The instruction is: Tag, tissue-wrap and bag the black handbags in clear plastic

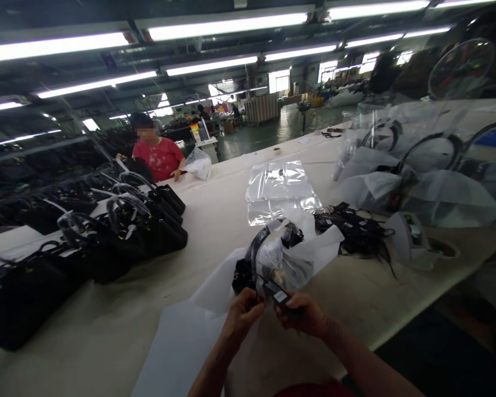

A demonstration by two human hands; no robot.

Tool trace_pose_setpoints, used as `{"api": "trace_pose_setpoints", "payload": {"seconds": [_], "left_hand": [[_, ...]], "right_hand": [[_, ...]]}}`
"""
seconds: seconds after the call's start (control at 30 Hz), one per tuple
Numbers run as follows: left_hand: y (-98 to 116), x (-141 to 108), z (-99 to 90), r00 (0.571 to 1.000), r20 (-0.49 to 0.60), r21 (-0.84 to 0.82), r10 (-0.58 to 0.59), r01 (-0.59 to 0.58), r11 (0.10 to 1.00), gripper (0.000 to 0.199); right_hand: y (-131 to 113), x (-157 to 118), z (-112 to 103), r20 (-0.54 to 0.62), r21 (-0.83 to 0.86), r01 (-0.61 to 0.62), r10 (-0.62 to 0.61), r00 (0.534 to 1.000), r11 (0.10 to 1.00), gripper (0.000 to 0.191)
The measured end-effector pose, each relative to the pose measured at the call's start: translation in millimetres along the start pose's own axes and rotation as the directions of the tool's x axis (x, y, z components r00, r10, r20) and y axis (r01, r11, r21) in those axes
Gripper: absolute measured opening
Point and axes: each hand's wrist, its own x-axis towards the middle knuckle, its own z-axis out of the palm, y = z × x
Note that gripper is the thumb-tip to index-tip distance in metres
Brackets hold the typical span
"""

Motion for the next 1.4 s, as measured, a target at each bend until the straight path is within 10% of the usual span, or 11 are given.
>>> {"api": "trace_pose_setpoints", "payload": {"seconds": [0.23, 0.37, 0.57, 0.77, 1.03, 1.4], "left_hand": [[-2.5, 5.5, -0.4, 0.996, -0.046, 0.405, 0.072, -0.047, 0.913, 0.021], [6.7, 1.1, 8.4, 0.977, -0.168, 0.506, 0.132, -0.03, 0.862, 0.02], [25.0, 1.0, 14.6, 0.993, -0.051, 0.134, -0.107, 0.113, 0.984, 0.028], [14.8, 6.7, 19.8, 0.991, -0.135, 0.365, 0.008, 0.042, 0.93, 0.013], [6.1, -5.5, 3.8, 0.998, 0.018, -0.129, -0.057, 0.059, 0.99, 0.026], [3.5, -13.4, -6.1, 0.984, 0.155, -0.125, -0.085, 0.105, 0.987, 0.039]], "right_hand": [[-12.1, 6.1, 5.0, 0.16, 0.081, 0.044, -0.056, 0.985, 0.996, 0.027], [-24.6, -1.3, 4.2, -0.07, -0.305, -0.051, 0.031, 0.997, 0.951, 0.018], [-50.3, -12.0, -0.5, -0.119, -0.46, -0.044, -0.013, 0.993, 0.887, 0.015], [-36.6, -1.2, 6.1, -0.064, -0.129, 0.072, -0.081, 0.995, 0.989, 0.026], [-1.5, 21.5, 21.9, -0.187, -0.233, 0.113, -0.159, 0.969, 0.966, 0.035], [11.0, 52.7, 43.4, -0.398, -0.131, 0.296, -0.324, 0.858, 0.946, 0.036]]}}
